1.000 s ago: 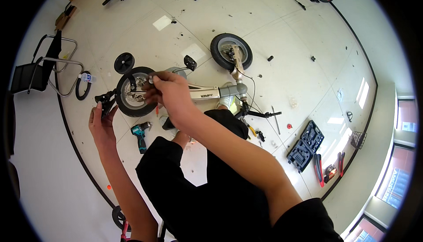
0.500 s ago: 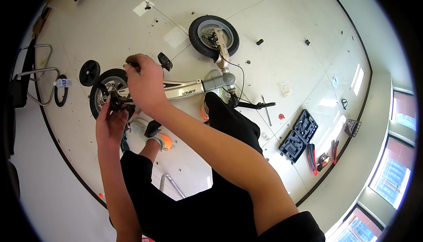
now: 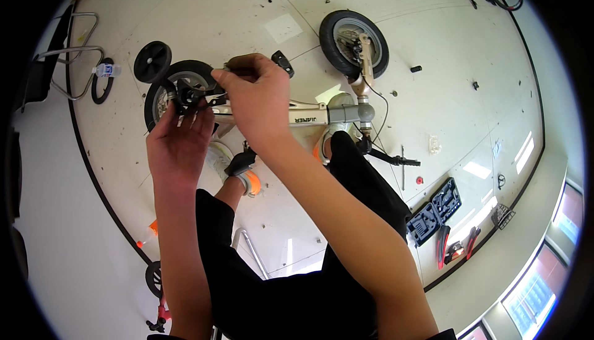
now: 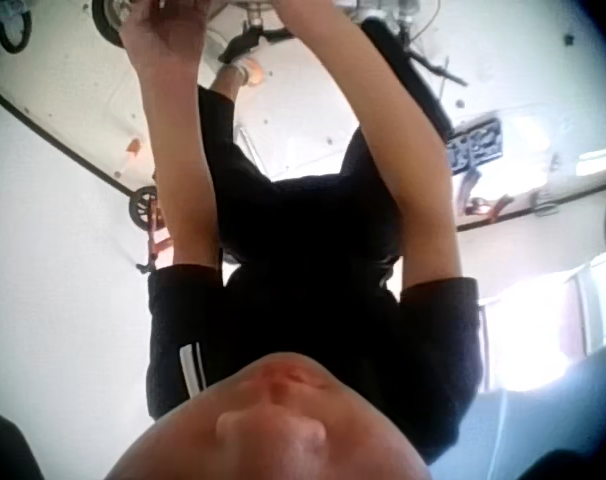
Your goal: The person assembles a bicycle by attaching the handlebars, tightening bolts, and adjusting components. They use a cordless drill and various hand tools to secure parts and ensure proper alignment.
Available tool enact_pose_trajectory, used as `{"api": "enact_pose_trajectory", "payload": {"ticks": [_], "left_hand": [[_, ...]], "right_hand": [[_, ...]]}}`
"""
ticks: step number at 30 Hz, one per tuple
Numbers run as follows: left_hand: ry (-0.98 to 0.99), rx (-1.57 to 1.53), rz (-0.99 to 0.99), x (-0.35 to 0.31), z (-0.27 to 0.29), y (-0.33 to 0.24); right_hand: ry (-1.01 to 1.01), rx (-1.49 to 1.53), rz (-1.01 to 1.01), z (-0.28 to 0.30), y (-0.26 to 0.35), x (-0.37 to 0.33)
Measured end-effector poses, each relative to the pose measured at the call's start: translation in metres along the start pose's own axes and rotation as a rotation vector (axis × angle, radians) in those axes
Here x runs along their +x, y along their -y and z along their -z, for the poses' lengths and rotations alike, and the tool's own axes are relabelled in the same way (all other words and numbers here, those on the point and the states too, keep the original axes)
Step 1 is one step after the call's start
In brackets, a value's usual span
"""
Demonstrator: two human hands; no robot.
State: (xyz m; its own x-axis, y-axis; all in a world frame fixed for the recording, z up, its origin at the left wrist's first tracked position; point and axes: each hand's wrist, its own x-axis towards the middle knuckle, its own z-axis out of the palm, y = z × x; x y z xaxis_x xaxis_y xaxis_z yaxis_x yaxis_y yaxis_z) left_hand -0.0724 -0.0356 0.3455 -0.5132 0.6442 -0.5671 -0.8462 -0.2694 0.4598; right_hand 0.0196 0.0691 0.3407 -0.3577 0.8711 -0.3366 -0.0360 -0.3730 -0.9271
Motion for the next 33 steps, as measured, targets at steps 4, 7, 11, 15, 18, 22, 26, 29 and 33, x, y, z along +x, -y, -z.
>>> {"api": "enact_pose_trajectory", "payload": {"ticks": [4,7,11,15,18,22,26,29,33], "left_hand": [[-0.023,0.029,-0.042,-0.005,0.003,-0.005],[-0.057,0.063,-0.126,-0.009,0.003,-0.007],[-0.114,0.063,-0.233,-0.007,0.004,-0.011],[0.019,0.009,-0.212,-0.005,0.002,-0.013],[0.082,0.084,-0.301,-0.002,0.001,-0.012],[0.111,0.155,-0.369,0.001,0.001,-0.006],[0.063,0.147,-0.386,0.003,0.006,0.009],[0.062,0.148,-0.397,0.001,0.011,0.009],[0.103,0.093,-0.359,-0.001,0.008,0.002]], "right_hand": [[0.015,-0.044,0.023,-0.002,-0.003,-0.004],[0.067,-0.018,0.025,-0.001,-0.005,-0.004],[0.23,0.119,-0.128,-0.004,-0.004,-0.009],[0.372,0.328,-0.29,-0.006,-0.008,-0.014],[0.395,0.309,-0.295,-0.008,-0.009,-0.013],[0.343,0.258,-0.275,-0.008,-0.004,-0.014],[0.313,0.175,-0.304,-0.005,-0.007,-0.007],[0.349,0.156,-0.324,-0.004,-0.011,-0.006],[0.353,0.16,-0.266,-0.003,-0.01,-0.006]]}}
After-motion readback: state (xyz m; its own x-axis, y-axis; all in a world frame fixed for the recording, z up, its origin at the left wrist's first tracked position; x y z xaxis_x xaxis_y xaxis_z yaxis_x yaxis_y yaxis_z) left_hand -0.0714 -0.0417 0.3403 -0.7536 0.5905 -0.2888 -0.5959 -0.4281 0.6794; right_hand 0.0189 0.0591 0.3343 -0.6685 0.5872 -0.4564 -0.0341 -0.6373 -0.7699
